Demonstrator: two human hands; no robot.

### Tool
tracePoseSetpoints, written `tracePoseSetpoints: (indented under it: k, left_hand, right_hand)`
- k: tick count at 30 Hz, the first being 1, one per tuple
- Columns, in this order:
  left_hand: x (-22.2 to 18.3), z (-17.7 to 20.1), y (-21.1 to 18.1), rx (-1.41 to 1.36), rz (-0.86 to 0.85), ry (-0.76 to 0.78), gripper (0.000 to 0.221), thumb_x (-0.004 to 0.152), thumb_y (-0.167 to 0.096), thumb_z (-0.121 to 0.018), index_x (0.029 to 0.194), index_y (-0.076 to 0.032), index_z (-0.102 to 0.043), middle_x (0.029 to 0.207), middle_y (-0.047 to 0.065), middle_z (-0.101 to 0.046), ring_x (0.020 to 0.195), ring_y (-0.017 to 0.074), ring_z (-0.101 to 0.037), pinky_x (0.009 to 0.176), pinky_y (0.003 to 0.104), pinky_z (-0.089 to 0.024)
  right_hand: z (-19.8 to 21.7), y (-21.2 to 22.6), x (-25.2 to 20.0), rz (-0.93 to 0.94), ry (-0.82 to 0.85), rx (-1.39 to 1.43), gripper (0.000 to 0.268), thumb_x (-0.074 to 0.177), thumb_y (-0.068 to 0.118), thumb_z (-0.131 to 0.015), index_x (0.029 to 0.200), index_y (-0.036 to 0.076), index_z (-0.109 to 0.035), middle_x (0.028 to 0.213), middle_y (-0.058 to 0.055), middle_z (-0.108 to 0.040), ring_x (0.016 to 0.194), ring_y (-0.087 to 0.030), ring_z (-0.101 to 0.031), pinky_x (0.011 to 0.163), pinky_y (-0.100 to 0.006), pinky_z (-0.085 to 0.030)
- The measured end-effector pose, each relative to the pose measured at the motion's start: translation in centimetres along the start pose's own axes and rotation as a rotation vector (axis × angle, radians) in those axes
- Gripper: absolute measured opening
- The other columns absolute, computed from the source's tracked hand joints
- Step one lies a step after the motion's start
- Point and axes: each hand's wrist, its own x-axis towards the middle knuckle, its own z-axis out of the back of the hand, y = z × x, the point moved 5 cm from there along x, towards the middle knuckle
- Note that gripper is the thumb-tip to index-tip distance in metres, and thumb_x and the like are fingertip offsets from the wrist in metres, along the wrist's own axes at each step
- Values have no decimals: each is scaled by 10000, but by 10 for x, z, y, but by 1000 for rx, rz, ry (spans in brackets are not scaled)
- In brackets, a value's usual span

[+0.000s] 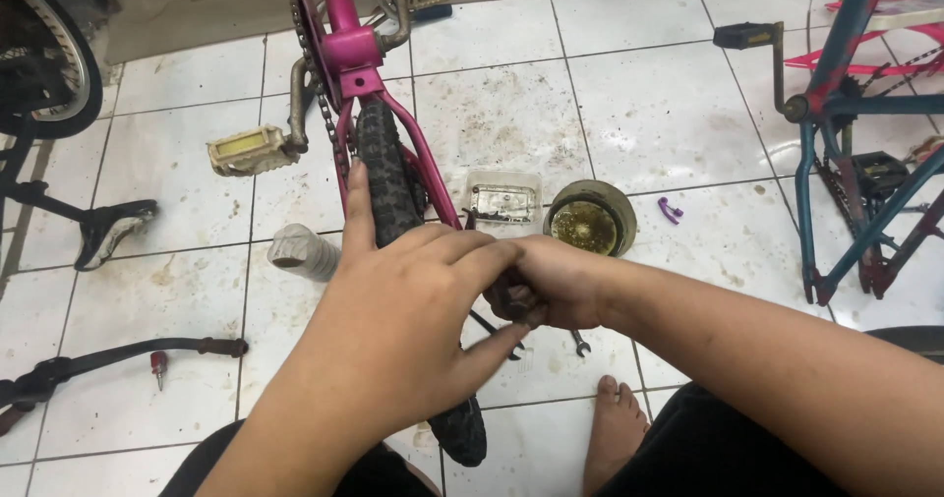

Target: Tightening the rear wheel axle nuts on a pink bicycle using wrenches while ensuring proper wheel alignment.

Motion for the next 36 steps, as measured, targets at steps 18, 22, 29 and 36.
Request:
tracePoseSetpoints:
  k: [18, 22, 29, 36]
  left_hand:
    - [33, -1, 16, 201, 269, 144, 204, 949, -251, -604, 922, -118, -756, 667, 88, -785, 603, 326, -745, 1227, 594, -285]
    - [43, -3, 16, 240, 245, 100, 153, 851, -121, -626, 943, -91, -743, 632, 107, -769, 592, 329, -751, 1219, 584, -303]
    - [59, -10, 30, 232, 301, 81, 293, 791, -47, -637, 1069, -42, -730, 687, 155, -772, 710, 352, -755, 1233, 546, -291]
    - [70, -12, 41, 191, 345, 114, 262, 898, -169, -638, 1112, -67, -750, 775, 144, -784, 720, 367, -740, 1088, 478, -440]
  right_hand:
    - [33, 63, 3, 276, -241, -1219, 463, 830, 301, -731, 1259, 149, -646, 788, -49, -675, 652, -171, -637, 560, -305, -500]
    - [32, 46, 14, 313, -147, -1253, 705, 848, 294, -779, 1484, 205, -487, 782, -36, -667, 708, -177, -655, 596, -328, -503]
    - [28, 44, 26, 538, -146, -1319, 693, 882, 380, -718, 1501, 206, -458, 1125, -114, -745, 921, -262, -739, 773, -405, -586]
    - [32, 40, 33, 334, -109, -1305, 779, 932, 475, -612, 1609, 223, -320, 1069, -102, -741, 918, -243, -728, 766, -381, -573]
